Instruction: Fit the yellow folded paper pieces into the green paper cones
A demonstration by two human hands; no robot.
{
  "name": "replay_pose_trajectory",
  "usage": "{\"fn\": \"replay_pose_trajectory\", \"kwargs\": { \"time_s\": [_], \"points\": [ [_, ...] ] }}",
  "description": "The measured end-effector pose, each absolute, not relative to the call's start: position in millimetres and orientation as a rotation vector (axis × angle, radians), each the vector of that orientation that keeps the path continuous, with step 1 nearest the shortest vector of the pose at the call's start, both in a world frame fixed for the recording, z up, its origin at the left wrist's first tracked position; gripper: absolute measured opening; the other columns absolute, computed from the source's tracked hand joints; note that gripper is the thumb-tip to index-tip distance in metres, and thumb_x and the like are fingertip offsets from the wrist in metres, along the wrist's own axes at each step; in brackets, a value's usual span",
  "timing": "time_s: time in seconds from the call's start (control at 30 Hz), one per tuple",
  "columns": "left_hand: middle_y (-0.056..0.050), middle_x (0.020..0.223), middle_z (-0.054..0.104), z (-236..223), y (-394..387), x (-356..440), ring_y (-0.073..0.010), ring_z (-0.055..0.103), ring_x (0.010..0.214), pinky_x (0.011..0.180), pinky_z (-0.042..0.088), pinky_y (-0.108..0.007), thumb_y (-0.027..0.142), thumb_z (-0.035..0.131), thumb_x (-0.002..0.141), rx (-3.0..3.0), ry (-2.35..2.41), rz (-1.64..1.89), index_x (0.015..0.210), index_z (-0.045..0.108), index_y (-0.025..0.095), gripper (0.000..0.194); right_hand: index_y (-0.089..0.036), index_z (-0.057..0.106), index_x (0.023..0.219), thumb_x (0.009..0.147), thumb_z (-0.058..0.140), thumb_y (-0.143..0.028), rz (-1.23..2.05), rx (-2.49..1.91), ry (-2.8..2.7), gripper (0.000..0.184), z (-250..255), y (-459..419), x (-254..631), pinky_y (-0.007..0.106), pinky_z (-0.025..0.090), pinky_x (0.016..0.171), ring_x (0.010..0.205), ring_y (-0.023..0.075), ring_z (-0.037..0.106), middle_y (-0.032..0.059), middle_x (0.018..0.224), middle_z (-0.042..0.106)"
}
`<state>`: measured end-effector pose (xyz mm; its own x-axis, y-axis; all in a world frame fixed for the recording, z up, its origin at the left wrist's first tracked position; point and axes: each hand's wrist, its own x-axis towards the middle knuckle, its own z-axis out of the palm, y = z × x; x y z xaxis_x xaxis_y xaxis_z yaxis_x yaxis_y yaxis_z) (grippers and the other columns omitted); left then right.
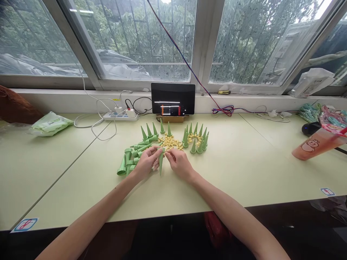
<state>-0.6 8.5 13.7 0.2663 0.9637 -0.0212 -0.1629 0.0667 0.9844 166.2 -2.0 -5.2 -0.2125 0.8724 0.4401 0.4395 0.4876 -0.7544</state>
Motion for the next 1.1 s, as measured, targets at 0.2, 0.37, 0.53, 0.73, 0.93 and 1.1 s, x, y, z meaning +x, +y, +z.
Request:
{"fn": "replay_pose_trajectory", "kwargs": {
  "time_s": [0.2,0.37,0.53,0.73,0.93,1.1],
  "points": [
    [0.009,0.048,0.045,16.0,8.2,-0.8,-0.005,0.035,0.035,0.035,0.032,-0.019,0.052,0.077,0.075,1.12,0.906,1.039,0.096,0.058,0.015,0.047,-0.019,0.054,0.082,0.101,0.041,-0.029,0.572,-1.017,-1.907,0.026,-10.1,0.3,168.2,0.027,0.036,0.065,0.065,0.0147,0.048,0.0014,0.073,0.055],
    [0.009,0.053,0.046,17.9,6.5,-0.3,-0.0035,0.032,0.037,0.035,0.03,-0.019,0.053,0.078,0.072,1.131,0.932,1.011,0.1,0.059,0.014,0.052,-0.02,0.049,0.074,0.099,0.043,-0.028,0.594,-1.02,-1.899,0.027,-9.4,0.3,168.3,0.027,0.034,0.061,0.059,0.0136,0.044,-0.0005,0.066,0.051],
    [0.006,0.064,0.049,17.1,6.6,-1.5,-0.003,0.032,0.043,0.037,0.03,-0.018,0.054,0.077,0.073,1.184,0.95,1.007,0.106,0.06,0.013,0.056,-0.02,0.047,0.066,0.096,0.047,-0.031,0.742,-1.043,-1.815,0.032,-6.2,-1.9,166.2,0.026,0.033,0.054,0.052,0.0117,0.04,-0.0021,0.058,0.048],
    [0.006,0.065,0.044,18.7,6.9,-2.0,-0.0043,0.032,0.048,0.04,0.027,-0.017,0.057,0.076,0.073,1.237,0.969,0.979,0.108,0.061,0.014,0.057,-0.019,0.056,0.071,0.091,0.055,-0.048,1.367,-1.047,-1.494,0.035,-5.2,-1.7,164.9,0.022,0.026,0.035,0.034,0.0082,0.038,-0.0069,0.048,0.042],
    [0.007,0.063,0.039,14.6,7.5,-2.1,-0.005,0.03,0.047,0.039,0.025,-0.018,0.057,0.073,0.076,1.321,0.953,0.97,0.108,0.062,0.015,0.054,-0.015,0.058,0.071,0.079,0.07,-0.05,1.933,-0.926,-1.096,0.038,-2.0,3.8,170.6,0.016,0.017,0.029,0.032,0.0037,0.033,-0.0099,0.049,0.038],
    [0.007,0.063,0.043,10.0,9.7,-2.1,-0.005,0.032,0.046,0.039,0.027,-0.019,0.056,0.071,0.079,1.389,0.939,0.992,0.109,0.062,0.016,0.051,-0.015,0.054,0.07,0.09,0.058,-0.03,2.191,-0.922,-0.789,0.025,3.5,7.7,173.2,0.014,0.014,0.028,0.032,0.0019,0.021,-0.0127,0.047,0.027]
  ]
}}
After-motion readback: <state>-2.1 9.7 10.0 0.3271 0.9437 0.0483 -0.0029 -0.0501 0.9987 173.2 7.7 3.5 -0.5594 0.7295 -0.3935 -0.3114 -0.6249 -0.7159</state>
